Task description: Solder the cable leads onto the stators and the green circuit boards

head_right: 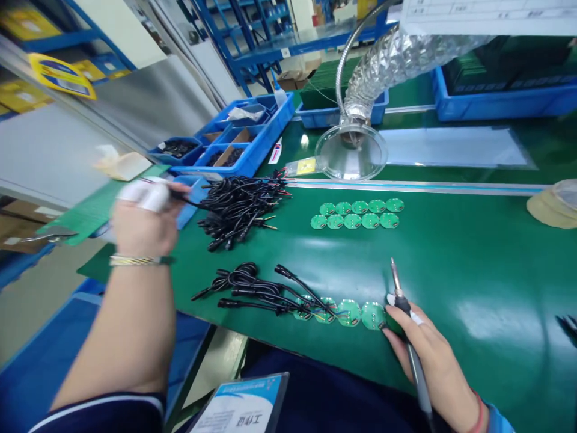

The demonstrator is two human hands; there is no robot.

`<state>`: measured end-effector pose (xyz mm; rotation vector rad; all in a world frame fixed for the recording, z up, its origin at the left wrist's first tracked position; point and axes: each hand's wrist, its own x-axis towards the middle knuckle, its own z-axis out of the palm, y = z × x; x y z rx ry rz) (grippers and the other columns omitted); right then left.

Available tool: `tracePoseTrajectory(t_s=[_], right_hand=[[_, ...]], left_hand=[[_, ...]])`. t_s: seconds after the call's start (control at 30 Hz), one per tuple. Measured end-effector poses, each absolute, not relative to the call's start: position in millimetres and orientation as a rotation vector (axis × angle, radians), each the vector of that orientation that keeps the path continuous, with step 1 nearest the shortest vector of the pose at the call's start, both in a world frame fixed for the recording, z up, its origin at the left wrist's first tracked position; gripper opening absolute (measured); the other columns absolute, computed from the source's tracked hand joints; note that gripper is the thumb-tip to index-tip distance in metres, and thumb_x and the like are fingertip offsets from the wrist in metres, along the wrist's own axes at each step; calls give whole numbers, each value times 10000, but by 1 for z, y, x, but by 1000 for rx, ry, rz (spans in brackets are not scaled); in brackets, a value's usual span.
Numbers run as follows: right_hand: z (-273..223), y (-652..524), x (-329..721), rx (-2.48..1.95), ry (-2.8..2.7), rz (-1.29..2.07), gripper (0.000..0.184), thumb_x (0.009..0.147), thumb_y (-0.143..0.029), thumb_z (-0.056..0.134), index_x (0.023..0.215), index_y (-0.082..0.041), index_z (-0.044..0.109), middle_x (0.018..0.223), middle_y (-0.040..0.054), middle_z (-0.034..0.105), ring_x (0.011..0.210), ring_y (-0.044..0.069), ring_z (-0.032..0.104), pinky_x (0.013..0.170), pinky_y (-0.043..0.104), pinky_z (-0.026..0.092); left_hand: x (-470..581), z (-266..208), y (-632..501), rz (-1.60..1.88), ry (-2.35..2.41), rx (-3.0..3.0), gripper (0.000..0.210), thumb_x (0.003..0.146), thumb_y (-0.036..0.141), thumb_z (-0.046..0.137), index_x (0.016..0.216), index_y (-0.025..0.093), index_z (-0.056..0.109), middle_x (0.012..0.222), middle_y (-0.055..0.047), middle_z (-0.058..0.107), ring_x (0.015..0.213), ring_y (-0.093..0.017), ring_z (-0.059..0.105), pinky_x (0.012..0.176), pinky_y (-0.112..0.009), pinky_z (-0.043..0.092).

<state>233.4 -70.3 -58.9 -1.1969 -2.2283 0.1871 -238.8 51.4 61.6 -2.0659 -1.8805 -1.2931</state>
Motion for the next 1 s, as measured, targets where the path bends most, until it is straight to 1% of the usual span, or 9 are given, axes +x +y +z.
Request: tracePoseTrajectory(t_s=[0.03,0.1,0.13,0.2,0.27,0.33,0.43,0.83,1.0], right_hand=[[-56,-71,233,-1210,-2209,195,410,792,-234,569,1187,-187,471,1157,108,579,1012,221,597,892,351,499],[-50,-72,232,-1232,-2158,204,375,799,-210,560,1165,-183,485,1141,105,593,1010,213,599,902,348,493],[-47,-72,232,-1242,-2128,207,352,804,-197,553,1151,-184,495,1117,98,609,990,205,609,894,336,497],[-43,-72,230,-1263,-2055,222,307,810,-177,542,1116,-190,517,1047,78,644,916,183,637,852,299,517],[-39,-71,227,-1282,-1976,260,264,811,-164,541,1073,-196,535,977,58,667,834,158,655,789,258,533],[-34,-67,220,-1291,-1913,304,231,807,-157,549,1033,-201,542,936,47,673,784,142,658,736,232,538],[-26,-59,205,-1286,-1883,370,243,785,-175,586,1020,-201,528,912,47,673,771,142,657,704,225,536],[-14,-44,171,-1179,-1858,655,286,777,-163,579,1046,-209,497,851,21,632,701,101,620,650,187,492],[-19,-46,172,-1206,-1832,661,275,783,-160,559,1046,-211,496,867,27,628,717,103,616,662,190,481]], left_hand=[[-245,71,57,-1502,-1831,-1965,253,924,353,270,1034,211,448,884,27,580,773,-106,565,672,-283,480],[-238,86,66,-2055,-1606,-1723,160,839,352,495,929,220,500,739,81,555,648,-81,546,604,-259,469],[-225,90,69,-2131,-1558,-1707,156,817,345,542,907,218,527,721,85,553,636,-84,543,611,-274,473],[-181,90,65,-1933,-1571,-1859,157,783,335,596,811,181,586,671,77,558,612,-93,546,605,-281,470],[-126,78,52,-1401,-1743,-2356,130,778,303,600,815,185,638,751,43,629,723,-120,579,710,-304,479],[-73,58,33,-1033,-1699,-2889,99,776,246,583,763,194,666,735,15,652,672,-117,585,634,-262,480],[-23,27,10,-760,-1619,-3310,139,800,212,540,787,192,677,746,-4,648,671,-116,581,623,-240,463],[-8,5,-9,-564,-1566,-3391,129,801,217,532,788,182,655,723,-11,617,701,-142,550,650,-242,408],[-8,-2,-12,-857,-1922,-3382,125,791,243,559,804,176,664,772,-9,662,703,-130,591,666,-225,437]])
